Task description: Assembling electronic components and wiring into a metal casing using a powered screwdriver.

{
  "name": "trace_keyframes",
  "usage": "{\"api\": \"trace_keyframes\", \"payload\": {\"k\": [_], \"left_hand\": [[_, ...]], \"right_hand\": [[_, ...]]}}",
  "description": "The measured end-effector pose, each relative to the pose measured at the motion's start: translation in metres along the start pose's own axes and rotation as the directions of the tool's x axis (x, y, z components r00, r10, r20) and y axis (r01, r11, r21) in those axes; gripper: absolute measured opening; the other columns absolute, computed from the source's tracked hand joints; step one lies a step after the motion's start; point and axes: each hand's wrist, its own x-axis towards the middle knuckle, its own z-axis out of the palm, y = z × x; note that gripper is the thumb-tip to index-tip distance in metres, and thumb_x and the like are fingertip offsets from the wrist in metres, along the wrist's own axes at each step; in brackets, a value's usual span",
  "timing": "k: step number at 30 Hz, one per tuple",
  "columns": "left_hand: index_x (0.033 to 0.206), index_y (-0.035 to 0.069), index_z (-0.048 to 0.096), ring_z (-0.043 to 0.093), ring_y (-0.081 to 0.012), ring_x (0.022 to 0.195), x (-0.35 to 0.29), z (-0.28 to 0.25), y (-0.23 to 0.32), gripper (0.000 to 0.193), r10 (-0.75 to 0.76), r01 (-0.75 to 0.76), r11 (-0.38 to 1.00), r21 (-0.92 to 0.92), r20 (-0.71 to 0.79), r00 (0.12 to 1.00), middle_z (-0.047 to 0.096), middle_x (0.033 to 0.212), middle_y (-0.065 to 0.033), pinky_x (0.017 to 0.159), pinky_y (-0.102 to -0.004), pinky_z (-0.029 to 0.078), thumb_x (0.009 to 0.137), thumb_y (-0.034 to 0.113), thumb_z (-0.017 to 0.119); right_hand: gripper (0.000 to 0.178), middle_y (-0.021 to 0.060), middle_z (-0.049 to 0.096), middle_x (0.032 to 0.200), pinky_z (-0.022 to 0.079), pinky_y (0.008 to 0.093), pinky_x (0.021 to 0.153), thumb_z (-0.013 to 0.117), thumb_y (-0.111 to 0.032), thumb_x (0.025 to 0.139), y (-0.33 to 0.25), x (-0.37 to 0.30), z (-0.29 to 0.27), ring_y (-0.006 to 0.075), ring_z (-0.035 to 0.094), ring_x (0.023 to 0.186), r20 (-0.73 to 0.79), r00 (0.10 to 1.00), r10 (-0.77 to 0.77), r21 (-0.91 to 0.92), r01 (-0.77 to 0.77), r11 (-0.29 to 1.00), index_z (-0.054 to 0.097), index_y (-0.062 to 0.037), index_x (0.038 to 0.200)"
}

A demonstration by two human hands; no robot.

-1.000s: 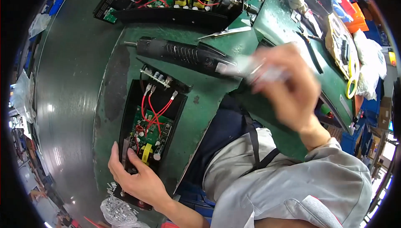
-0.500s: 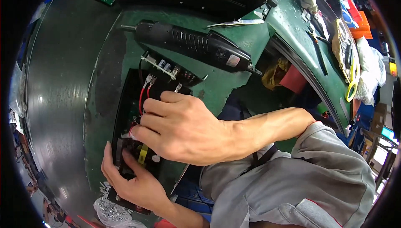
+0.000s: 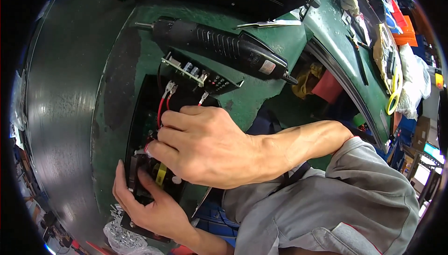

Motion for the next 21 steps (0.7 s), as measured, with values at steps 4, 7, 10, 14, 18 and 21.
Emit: {"api": "trace_keyframes", "payload": {"k": [4,7,10,14,18,21], "left_hand": [[0.124,0.001,0.065,0.067,-0.0301,0.105,0.0035,-0.0008,-0.0008,0.027,-0.012,0.011,1.000,0.024,0.017,1.000,0.069,0.117,-0.0155,0.091,-0.0380,0.055,0.098,0.010,0.064],[0.123,0.000,0.065,0.066,-0.0323,0.102,0.0044,0.0020,-0.0006,0.027,0.006,-0.006,1.000,0.021,0.010,1.000,0.067,0.114,-0.0168,0.088,-0.0399,0.054,0.097,0.005,0.064],[0.124,0.000,0.065,0.066,-0.0336,0.104,0.0027,-0.0001,-0.0026,0.026,0.027,-0.027,0.999,0.021,0.008,1.000,0.067,0.116,-0.0177,0.090,-0.0408,0.053,0.099,0.004,0.060],[0.127,-0.001,0.063,0.065,-0.0334,0.112,-0.0006,-0.0019,-0.0048,0.027,0.006,-0.006,1.000,0.005,0.018,1.000,0.067,0.122,-0.0182,0.096,-0.0403,0.050,0.106,0.011,0.050],[0.130,-0.002,0.060,0.065,-0.0336,0.113,-0.0023,-0.0017,-0.0034,0.030,0.011,-0.012,1.000,-0.015,-0.007,1.000,0.067,0.124,-0.0187,0.098,-0.0402,0.050,0.108,0.014,0.046],[0.132,-0.003,0.059,0.064,-0.0334,0.114,-0.0033,-0.0029,-0.0027,0.032,0.007,-0.007,0.999,-0.035,-0.018,1.000,0.066,0.126,-0.0198,0.099,-0.0405,0.049,0.109,0.014,0.045]], "right_hand": [[0.043,0.0053,0.056,0.080,0.049,0.0343,0.062,0.073,-0.026,0.062,0.0032,0.0028,0.0018,0.0235,0.058,0.079,-0.012,1.000,-0.002,0.038,0.003,0.999,0.064,-0.0004,0.096],[0.042,0.0056,0.056,0.080,0.050,0.0345,0.062,0.072,-0.025,0.063,0.0054,0.0022,0.0012,0.0238,0.058,0.079,-0.006,1.000,-0.004,0.055,0.004,0.998,0.064,-0.0001,0.096],[0.039,0.0057,0.055,0.080,0.050,0.0346,0.062,0.071,-0.022,0.064,0.0053,0.0006,0.0006,0.0240,0.058,0.078,-0.011,1.000,-0.018,0.059,0.019,0.998,0.064,-0.0002,0.095],[0.036,0.0056,0.055,0.079,0.050,0.0344,0.060,0.070,-0.019,0.065,0.0053,-0.0007,0.0015,0.0236,0.058,0.077,-0.012,1.000,-0.020,0.069,0.021,0.997,0.064,-0.0002,0.095],[0.035,0.0056,0.056,0.078,0.050,0.0343,0.058,0.070,-0.017,0.064,0.0062,-0.0015,0.0026,0.0227,0.058,0.075,-0.021,0.999,-0.025,0.078,0.026,0.997,0.065,-0.0001,0.094],[0.032,0.0057,0.056,0.076,0.050,0.0344,0.056,0.071,-0.015,0.064,0.0060,-0.0015,0.0034,0.0231,0.058,0.073,-0.057,0.998,-0.037,0.071,0.042,0.997,0.066,-0.0003,0.092]]}}
